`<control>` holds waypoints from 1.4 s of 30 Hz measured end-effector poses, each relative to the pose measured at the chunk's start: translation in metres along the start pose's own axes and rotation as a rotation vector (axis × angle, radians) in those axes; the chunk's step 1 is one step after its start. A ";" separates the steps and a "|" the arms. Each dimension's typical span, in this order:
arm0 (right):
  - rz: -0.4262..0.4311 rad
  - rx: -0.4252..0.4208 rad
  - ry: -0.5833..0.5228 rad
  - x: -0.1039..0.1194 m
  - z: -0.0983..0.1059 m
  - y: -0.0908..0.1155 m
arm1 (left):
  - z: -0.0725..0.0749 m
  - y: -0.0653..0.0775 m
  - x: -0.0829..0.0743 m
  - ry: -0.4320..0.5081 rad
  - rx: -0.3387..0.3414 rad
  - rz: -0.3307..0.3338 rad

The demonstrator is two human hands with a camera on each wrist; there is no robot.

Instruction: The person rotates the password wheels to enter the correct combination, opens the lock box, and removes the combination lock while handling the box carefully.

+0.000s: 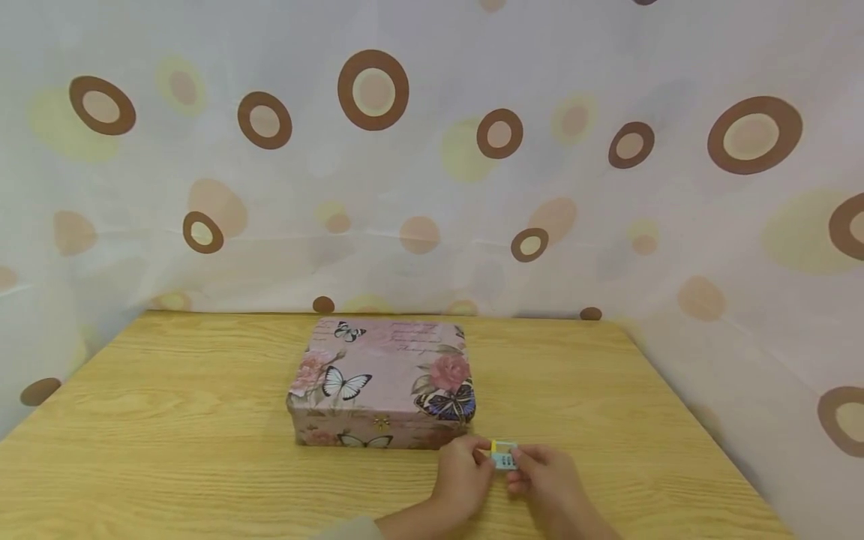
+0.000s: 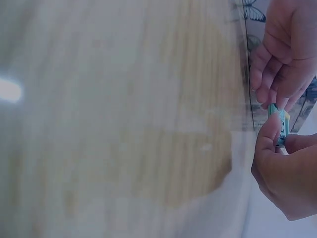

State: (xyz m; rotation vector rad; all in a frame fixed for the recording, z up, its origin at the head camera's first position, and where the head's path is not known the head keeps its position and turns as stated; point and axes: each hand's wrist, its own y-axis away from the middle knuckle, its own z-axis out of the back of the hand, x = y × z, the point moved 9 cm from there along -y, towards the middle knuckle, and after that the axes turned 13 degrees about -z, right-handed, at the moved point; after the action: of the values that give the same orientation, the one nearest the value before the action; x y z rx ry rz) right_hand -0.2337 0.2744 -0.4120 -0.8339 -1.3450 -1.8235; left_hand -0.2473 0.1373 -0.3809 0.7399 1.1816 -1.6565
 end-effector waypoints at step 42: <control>0.089 -0.244 0.086 0.036 0.024 -0.054 | -0.046 -0.033 -0.002 -0.365 0.091 0.015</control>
State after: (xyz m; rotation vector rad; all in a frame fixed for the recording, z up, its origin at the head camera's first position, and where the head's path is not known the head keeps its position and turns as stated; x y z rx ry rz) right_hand -0.2964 0.3024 -0.4039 -0.9148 -1.0293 -1.9543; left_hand -0.2793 0.1846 -0.3835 0.4728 0.8456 -1.7512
